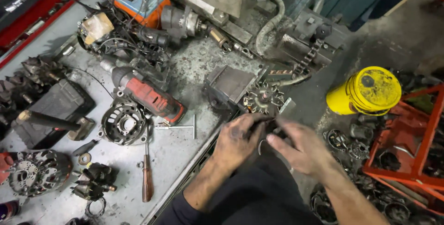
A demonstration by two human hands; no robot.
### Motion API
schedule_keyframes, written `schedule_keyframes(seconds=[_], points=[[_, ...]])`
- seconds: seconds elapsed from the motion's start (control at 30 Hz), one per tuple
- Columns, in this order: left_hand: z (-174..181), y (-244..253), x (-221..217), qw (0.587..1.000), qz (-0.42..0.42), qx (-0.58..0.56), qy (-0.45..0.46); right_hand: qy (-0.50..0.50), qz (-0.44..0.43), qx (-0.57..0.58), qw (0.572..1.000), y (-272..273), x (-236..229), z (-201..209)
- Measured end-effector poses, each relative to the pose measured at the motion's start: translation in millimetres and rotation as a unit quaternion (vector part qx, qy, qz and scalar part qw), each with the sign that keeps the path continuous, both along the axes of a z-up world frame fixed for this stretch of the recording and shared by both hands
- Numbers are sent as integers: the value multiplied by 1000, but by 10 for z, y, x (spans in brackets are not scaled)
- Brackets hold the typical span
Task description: The person assembles a mechanical component by hand, placing small metal pieces into a larger gear-like part held in a vise. The person repeatedly picks up small parts from the workbench and inserts them into the assembly.
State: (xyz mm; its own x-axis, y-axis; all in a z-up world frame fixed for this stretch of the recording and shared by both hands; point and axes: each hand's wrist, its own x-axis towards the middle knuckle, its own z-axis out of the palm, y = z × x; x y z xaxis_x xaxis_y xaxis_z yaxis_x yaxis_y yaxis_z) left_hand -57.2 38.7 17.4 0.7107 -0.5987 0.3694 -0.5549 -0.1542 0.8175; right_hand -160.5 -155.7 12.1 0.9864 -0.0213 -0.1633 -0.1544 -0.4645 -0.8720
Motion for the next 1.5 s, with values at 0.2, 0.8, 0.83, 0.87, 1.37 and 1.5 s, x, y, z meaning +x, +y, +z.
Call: schedule_keyframes(seconds=[0.2, 0.8, 0.83, 0.87, 1.37, 1.5], points=[[-166, -167, 476, 996, -20, -20, -80, -312, 38, -413, 855, -327, 576, 469], [-467, -181, 642, 999, -24, 24, -6, -230, 97, -324, 913, -862, 877, -254], [-433, -151, 687, 999, -22, 25, -5, -230, 99, -323, 913, -850, 922, -297], [-402, -134, 736, 999, -14, 45, -6, -242, 102, -257, 930, -843, 946, -337], [-84, -253, 902, 999, -30, 33, -5, -260, 38, -82, 961, -770, 1132, -105], [-180, -262, 851, 999, -13, 18, 28, -1, -202, -105, 974, -354, 741, -101]])
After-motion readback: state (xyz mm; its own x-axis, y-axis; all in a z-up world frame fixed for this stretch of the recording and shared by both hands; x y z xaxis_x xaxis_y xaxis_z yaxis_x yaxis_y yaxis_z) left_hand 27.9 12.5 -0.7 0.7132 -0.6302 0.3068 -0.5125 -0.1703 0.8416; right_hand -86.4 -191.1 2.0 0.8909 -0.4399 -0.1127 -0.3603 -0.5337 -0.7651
